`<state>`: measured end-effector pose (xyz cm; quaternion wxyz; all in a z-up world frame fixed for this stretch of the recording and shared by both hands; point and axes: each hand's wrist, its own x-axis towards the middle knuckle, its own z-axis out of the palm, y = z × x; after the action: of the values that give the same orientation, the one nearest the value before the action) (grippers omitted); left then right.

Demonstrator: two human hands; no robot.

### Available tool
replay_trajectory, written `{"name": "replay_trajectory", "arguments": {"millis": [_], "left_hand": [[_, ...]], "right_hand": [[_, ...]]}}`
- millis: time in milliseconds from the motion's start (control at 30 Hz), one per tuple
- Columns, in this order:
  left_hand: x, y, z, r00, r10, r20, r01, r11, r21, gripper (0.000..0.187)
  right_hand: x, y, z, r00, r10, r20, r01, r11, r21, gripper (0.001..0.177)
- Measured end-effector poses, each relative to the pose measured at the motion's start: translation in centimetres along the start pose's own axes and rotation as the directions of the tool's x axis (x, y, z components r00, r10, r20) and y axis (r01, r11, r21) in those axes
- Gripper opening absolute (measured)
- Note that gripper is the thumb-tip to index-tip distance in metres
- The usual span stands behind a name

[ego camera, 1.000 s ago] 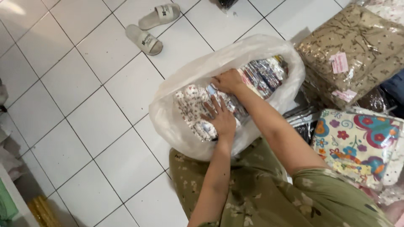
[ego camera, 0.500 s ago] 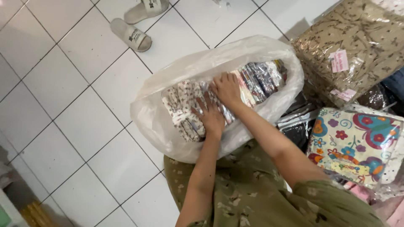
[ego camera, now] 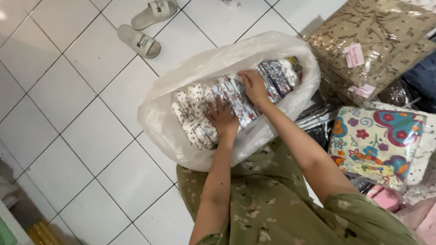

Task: The person places packaged clothes into a suitcase and then organizes various bundles of patterned garments into a large plastic bag by hand while sitting on the floor.

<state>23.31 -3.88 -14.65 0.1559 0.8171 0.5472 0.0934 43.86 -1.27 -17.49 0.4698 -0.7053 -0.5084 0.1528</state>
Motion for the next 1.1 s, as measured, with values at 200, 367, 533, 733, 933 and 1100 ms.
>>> {"name": "replay_trajectory", "arguments": {"millis": [200,367,533,733,933,1100], "left_hand": [[2.9,7.9,1.8,0.838,-0.128,-0.531,-0.262,0.759,-0.596,0.030],[7.6,11.5,4.7,0.953,-0.294,-0.073,-0.056,0.066,-0.996,0.017],[7.5,11.2,6.7,0.892,-0.130,-0.432,-0.263,0.630,-0.731,0.022],[5.5,6.8,3.6,0.921,0.294,-0.257,-0.384,0.804,-0.454,0.031],[5.1,5.5,4.7,0.748,0.569,-0.342,-0.651,0.729,-0.213,0.008],[5.6,4.0,7.6,0.699,0.652,-0.292,-0.711,0.679,-0.185,0.019]], "right_hand": [[-3.1,0.6,-2.5,0.970,0.221,-0.104,-0.194,0.956,0.220,0.017],[-3.9,2.2,-1.8,0.882,0.451,0.139,-0.365,0.467,0.805,0.031],[-5.3,3.0,-2.0,0.974,0.212,-0.085,-0.164,0.910,0.382,0.032],[-4.8,6.5,-2.0,0.959,0.277,0.060,-0.243,0.695,0.676,0.031],[-4.5,4.7,-3.9,0.966,0.232,0.113,-0.258,0.852,0.454,0.044],[-12.2,0.9,-19.8,0.969,0.239,-0.062,-0.219,0.947,0.234,0.040]]}}
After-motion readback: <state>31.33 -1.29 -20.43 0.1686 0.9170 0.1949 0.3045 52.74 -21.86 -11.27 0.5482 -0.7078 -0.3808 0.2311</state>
